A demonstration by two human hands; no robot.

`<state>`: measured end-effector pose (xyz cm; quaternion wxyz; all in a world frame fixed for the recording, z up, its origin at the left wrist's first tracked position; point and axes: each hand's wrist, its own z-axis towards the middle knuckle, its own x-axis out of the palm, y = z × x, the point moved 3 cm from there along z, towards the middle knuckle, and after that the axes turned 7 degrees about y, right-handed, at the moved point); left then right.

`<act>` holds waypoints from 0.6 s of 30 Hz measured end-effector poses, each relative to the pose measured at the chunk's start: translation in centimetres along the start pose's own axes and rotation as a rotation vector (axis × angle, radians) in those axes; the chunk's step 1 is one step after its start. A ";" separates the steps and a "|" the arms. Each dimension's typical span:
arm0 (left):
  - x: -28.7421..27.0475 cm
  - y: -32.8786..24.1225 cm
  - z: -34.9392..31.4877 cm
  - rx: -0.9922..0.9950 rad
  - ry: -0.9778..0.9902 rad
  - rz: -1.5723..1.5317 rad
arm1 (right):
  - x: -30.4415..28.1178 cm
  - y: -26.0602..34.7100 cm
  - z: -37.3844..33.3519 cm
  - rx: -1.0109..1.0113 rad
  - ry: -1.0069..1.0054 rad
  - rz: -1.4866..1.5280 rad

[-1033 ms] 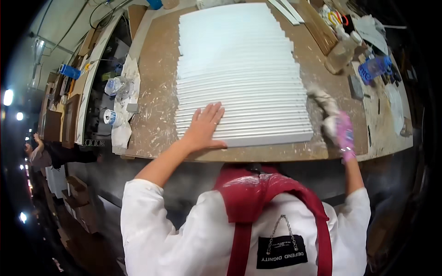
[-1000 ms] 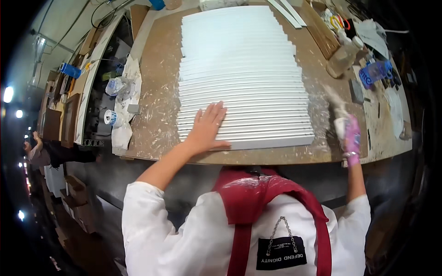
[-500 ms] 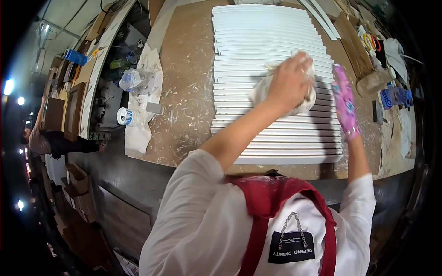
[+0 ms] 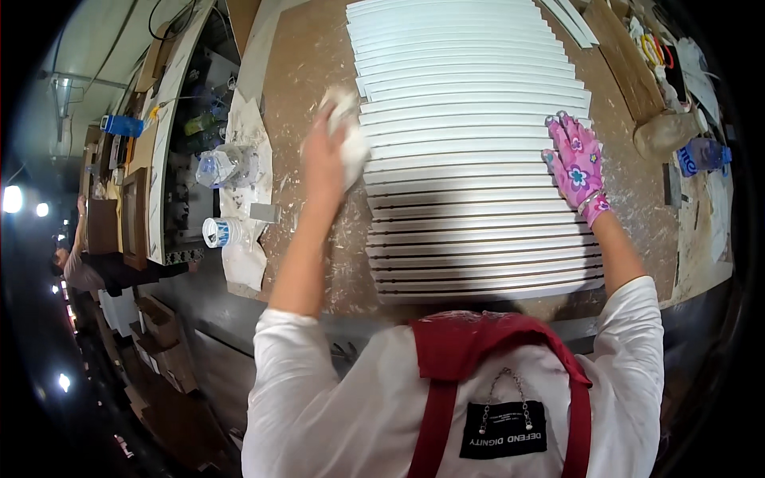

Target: The person cleans a stacked set of white wooden furniture slats by hand using a cloth. The person wipes the slats repeatedly, applies a liquid from a bottle to the cloth, and continues wiping the surfaces and edges of the slats on a workbench.

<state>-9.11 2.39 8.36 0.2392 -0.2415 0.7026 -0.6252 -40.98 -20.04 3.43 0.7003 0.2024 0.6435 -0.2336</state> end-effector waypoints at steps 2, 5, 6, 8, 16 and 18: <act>4.3 -0.5 2.8 0.438 0.082 0.518 | -0.6 0.5 0.3 -0.028 -0.008 -0.001; 15.4 2.2 4.5 0.415 0.493 1.026 | -1.0 0.6 0.4 -0.030 0.031 0.036; 14.8 3.6 4.8 0.712 0.441 1.107 | -1.0 0.9 0.4 -0.016 0.025 -0.028; 12.6 6.0 5.4 0.883 0.337 1.113 | -1.5 0.6 0.5 -0.004 0.022 -0.030; -5.5 0.8 4.7 0.395 -0.066 1.020 | -0.7 0.1 0.4 -0.012 -0.054 0.016; -0.4 -1.6 4.9 0.649 -0.051 0.928 | -1.1 0.2 1.5 -0.117 -0.138 0.026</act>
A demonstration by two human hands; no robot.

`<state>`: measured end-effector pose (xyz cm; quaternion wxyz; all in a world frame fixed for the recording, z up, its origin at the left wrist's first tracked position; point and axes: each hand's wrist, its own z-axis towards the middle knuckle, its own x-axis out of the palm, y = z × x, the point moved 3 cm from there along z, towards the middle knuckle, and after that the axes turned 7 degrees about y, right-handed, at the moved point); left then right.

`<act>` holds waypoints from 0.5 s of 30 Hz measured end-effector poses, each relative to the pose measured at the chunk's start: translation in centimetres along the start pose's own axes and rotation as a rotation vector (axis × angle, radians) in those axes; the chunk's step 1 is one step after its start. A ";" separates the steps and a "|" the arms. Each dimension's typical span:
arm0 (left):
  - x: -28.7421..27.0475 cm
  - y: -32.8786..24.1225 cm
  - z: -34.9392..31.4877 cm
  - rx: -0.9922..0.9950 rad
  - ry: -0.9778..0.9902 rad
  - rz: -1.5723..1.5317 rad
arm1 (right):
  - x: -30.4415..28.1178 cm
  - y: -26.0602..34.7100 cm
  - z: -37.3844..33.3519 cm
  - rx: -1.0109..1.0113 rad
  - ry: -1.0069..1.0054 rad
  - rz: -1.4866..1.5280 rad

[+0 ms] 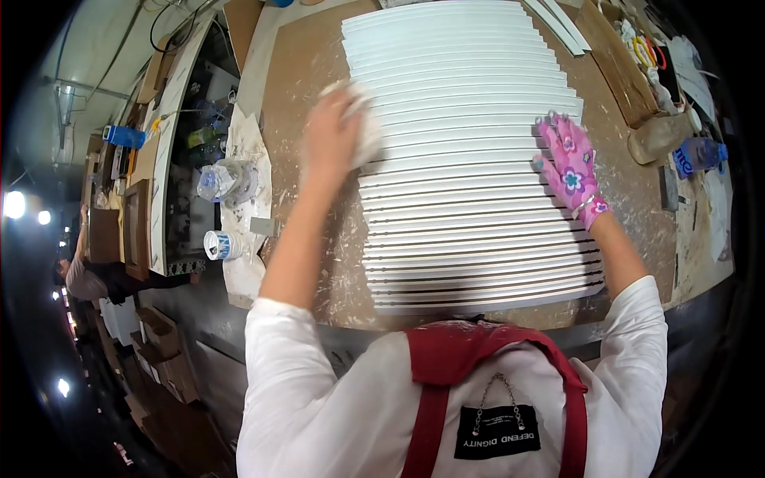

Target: The person cleans a stacked set of white wooden furniture slats by hand using a cloth. The person wipes the slats repeatedly, applies a liquid from a bottle to the cloth, and continues wiping the surfaces and edges of the slats on a workbench.

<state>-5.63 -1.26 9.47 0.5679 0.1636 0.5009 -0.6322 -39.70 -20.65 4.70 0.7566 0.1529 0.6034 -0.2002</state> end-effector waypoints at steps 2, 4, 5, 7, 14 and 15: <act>5.4 -5.4 2.2 0.171 -0.007 -0.089 | 0.1 -1.1 3.0 0.017 -0.007 -0.013; 12.6 -10.5 4.0 0.362 0.110 -0.002 | 0.4 -2.7 5.6 0.061 0.002 -0.046; 16.3 -11.1 3.8 0.274 0.303 -0.029 | 0.8 -2.6 6.0 0.052 -0.018 -0.047; 16.4 -11.6 4.4 0.185 0.248 -0.048 | 2.5 -3.3 5.3 0.112 0.147 -0.079; 5.4 3.8 -2.3 0.139 0.190 0.140 | 2.1 -2.9 5.1 0.148 0.159 -0.038; 3.5 7.0 -3.3 -0.030 0.241 0.154 | 2.1 -2.7 5.3 0.142 0.162 -0.028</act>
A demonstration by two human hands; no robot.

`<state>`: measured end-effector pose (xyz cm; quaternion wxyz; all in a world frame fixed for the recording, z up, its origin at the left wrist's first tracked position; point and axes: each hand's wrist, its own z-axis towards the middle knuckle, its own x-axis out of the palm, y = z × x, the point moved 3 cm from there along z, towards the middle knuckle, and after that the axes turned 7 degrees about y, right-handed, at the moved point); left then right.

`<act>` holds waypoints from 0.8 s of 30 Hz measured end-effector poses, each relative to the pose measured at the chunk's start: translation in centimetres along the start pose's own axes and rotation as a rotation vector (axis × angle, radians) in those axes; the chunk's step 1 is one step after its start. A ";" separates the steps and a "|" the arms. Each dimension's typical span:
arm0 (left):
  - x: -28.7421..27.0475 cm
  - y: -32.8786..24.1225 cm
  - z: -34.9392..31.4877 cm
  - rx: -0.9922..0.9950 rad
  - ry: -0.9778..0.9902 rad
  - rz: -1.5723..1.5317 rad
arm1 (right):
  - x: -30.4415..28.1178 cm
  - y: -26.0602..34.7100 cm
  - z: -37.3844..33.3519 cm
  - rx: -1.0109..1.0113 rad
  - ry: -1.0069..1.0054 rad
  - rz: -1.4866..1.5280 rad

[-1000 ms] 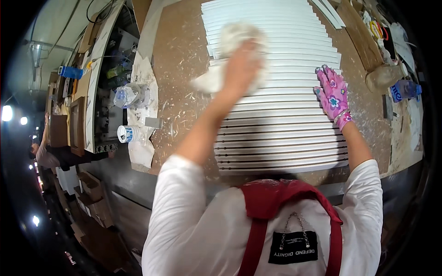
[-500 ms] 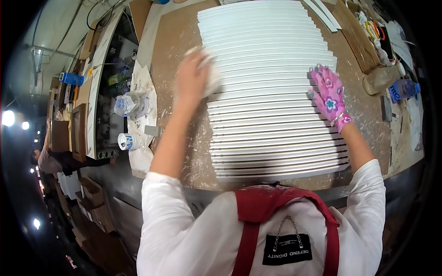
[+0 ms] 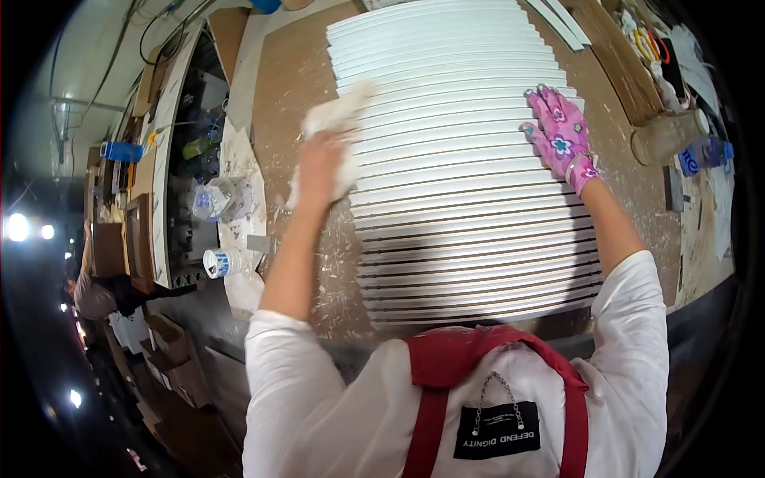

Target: The person cleans a stacked set of white wooden furniture slats by hand using a cloth. The person wipes the slats repeatedly, applies a liquid from a bottle to the cloth, and continues wiping the surfaces and edges of the slats on a workbench.

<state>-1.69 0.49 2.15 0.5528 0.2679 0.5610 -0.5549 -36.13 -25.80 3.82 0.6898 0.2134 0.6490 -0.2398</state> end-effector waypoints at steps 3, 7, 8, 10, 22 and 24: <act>-3.4 0.3 1.6 -0.294 -0.040 -0.076 | 0.2 0.1 0.0 0.012 -0.008 0.012; 2.8 -10.3 9.7 0.194 -0.258 -0.078 | -0.8 2.0 1.1 -0.106 -0.097 0.054; 5.6 -15.9 11.3 0.295 -0.147 -0.251 | 0.0 0.9 0.8 -0.087 -0.094 0.049; 9.1 -23.1 9.1 0.366 -0.111 -0.171 | 0.0 -0.6 0.0 -0.100 -0.139 0.028; -2.3 -2.3 3.4 -0.303 -0.175 -0.197 | -0.2 -0.2 -0.1 0.073 0.021 -0.003; -1.2 -8.6 7.5 0.093 -0.382 -0.084 | -0.1 0.1 0.0 0.039 0.027 0.046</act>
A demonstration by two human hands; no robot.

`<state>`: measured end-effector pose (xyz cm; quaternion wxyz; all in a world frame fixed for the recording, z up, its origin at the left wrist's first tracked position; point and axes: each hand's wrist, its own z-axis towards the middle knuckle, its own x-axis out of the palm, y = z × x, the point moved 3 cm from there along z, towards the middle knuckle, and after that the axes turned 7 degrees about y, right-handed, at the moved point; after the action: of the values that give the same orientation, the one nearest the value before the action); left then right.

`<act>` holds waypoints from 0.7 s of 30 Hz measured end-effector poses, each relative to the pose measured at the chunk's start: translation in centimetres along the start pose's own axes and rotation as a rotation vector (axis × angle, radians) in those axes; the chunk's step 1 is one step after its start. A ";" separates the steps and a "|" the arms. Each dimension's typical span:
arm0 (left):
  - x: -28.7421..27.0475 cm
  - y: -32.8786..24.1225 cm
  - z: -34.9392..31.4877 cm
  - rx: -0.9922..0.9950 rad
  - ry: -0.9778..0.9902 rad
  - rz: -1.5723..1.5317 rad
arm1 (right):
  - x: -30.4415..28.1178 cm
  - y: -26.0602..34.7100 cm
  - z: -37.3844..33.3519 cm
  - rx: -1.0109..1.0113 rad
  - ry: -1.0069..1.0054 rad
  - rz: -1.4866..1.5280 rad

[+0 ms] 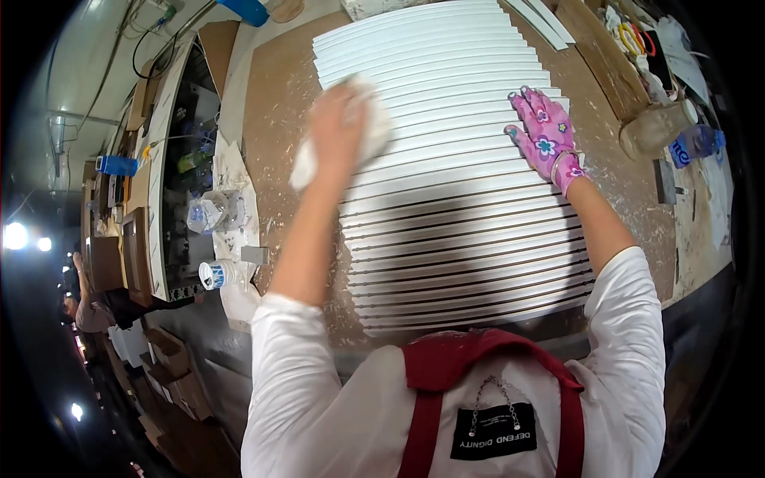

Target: The person cleans a stacked set of white wooden furniture slats by hand using a cloth. The person wipes the slats repeatedly, applies a liquid from a bottle to the cloth, and continues wiping the surfaces and edges of the slats on a workbench.

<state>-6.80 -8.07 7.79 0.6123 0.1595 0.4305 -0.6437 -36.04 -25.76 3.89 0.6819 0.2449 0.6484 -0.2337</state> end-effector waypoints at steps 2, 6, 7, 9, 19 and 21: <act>6.1 -6.7 2.9 0.170 0.106 -0.132 | 0.4 -0.3 0.0 -0.006 -0.026 -0.001; 13.5 -11.4 3.9 0.179 0.416 -0.073 | 0.0 -0.2 0.4 -0.020 -0.020 0.004; 14.1 -11.3 3.9 0.134 0.430 -0.077 | -0.2 -0.2 0.5 -0.021 -0.038 0.001; 12.2 -9.1 3.6 0.069 0.553 -0.084 | 0.4 -0.6 -0.3 -0.003 -0.044 0.008; -0.1 0.4 2.7 -0.042 0.314 -0.019 | 0.2 0.0 0.1 -0.034 -0.077 0.047; 3.8 -5.3 4.3 0.080 0.306 -0.095 | -0.5 0.4 0.9 -0.092 -0.064 0.111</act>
<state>-11.09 -14.39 9.40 0.5017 0.2594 0.4997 -0.6567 -35.17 -26.01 4.43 0.7247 0.2415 0.6216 -0.1732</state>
